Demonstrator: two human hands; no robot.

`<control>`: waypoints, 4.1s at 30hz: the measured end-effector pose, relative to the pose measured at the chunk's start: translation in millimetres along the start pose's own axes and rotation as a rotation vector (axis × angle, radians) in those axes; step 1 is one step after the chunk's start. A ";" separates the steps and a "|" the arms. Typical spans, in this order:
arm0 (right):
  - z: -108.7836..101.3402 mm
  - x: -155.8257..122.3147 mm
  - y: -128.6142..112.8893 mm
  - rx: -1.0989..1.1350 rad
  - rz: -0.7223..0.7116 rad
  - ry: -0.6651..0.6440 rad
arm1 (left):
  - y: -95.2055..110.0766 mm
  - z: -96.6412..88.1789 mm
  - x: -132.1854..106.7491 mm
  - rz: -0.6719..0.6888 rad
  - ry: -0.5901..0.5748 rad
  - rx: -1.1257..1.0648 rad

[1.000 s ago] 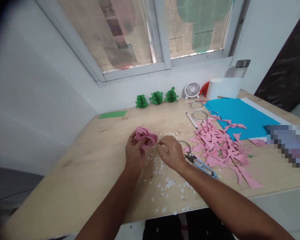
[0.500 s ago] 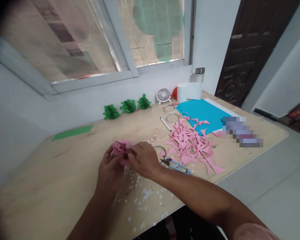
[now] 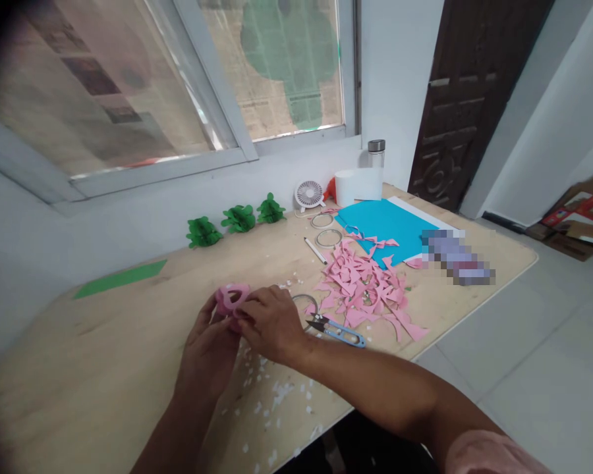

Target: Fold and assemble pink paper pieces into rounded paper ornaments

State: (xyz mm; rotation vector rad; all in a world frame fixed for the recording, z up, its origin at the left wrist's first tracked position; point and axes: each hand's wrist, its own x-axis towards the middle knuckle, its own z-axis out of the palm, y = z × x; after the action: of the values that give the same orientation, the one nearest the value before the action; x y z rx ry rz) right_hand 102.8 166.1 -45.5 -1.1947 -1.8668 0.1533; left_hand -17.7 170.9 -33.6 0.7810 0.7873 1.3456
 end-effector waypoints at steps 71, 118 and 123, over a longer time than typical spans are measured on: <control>-0.1 1.4 8.8 0.494 0.360 -0.009 | -14.0 -8.8 -2.6 0.338 -0.170 0.521; 1.5 3.1 12.9 0.410 0.371 -0.086 | -10.6 -13.2 0.5 0.394 -0.188 0.603; 4.2 5.6 16.5 0.590 0.458 -0.069 | -6.7 -14.3 2.6 0.340 -0.070 0.547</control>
State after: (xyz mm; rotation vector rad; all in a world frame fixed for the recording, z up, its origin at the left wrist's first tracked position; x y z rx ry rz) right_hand 110.0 180.6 -53.2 -1.1703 -1.4193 0.9385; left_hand -26.2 173.5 -46.9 1.4372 1.0151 1.4036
